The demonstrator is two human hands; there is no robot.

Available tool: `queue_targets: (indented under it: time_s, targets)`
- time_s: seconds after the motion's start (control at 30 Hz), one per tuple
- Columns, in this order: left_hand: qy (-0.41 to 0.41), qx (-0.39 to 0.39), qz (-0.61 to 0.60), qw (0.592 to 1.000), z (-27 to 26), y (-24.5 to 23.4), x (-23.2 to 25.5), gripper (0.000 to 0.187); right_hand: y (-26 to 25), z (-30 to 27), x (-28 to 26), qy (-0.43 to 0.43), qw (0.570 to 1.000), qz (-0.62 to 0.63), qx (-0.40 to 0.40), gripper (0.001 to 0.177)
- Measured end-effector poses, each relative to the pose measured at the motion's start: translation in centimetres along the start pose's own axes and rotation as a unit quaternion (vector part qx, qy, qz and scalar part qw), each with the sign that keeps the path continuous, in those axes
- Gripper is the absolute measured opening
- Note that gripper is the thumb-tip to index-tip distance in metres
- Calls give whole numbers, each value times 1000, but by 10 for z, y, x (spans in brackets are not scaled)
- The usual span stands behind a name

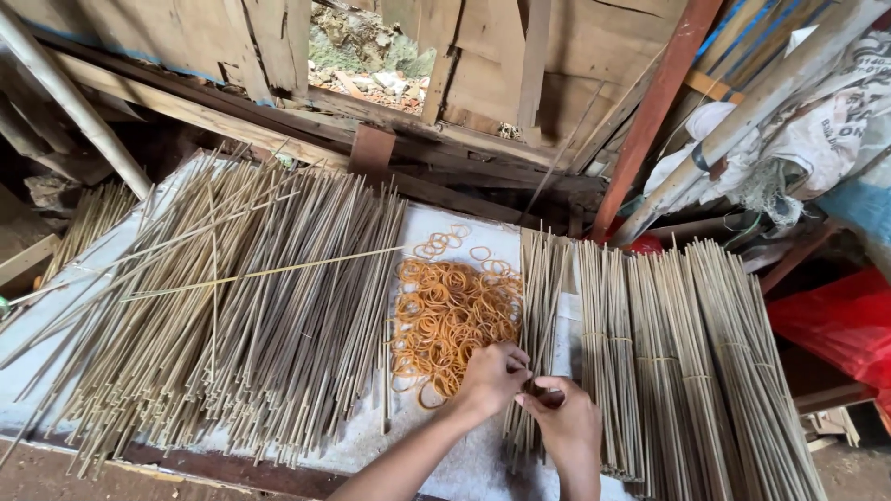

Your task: Gathering thin wooden sticks into uniform bundles and securing each bundle with a rubber band.

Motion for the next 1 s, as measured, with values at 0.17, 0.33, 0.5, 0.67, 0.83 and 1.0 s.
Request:
queue_targets:
  time_s: [0.17, 0.33, 0.5, 0.67, 0.83, 1.0]
  targets:
    - [64, 43, 19, 997, -5, -29, -6, 24, 15, 5, -30, -92, 995, -30, -24, 29]
    - [100, 176, 91, 975, -34, -113, -22, 16, 35, -29, -107, -152, 979, -34, -134, 27]
    - [-5, 390, 245, 888, -46, -196, -94, 13, 110, -50, -160, -306, 925, 31, -224, 19]
    - [-26, 383, 291, 876, -38, -196, -113, 13, 173, -32, -164, -266, 934, 16, -238, 18]
    - [-16, 363, 272, 891, -33, -196, -114, 18, 157, -35, -169, -247, 933, 66, -254, 20]
    - [-21, 359, 229, 905, -11, -189, -141, 18, 138, -46, -172, -207, 930, 133, -274, 30]
Point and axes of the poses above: each hand's wrist, its own z-axis towards the middle knuckle, its own y-axis out of the palm, x = y × z, the point moved 6 cm from there along z, towards the middle knuckle, and after that the axes turned 1 degree about -z, right-handed, at the moved point
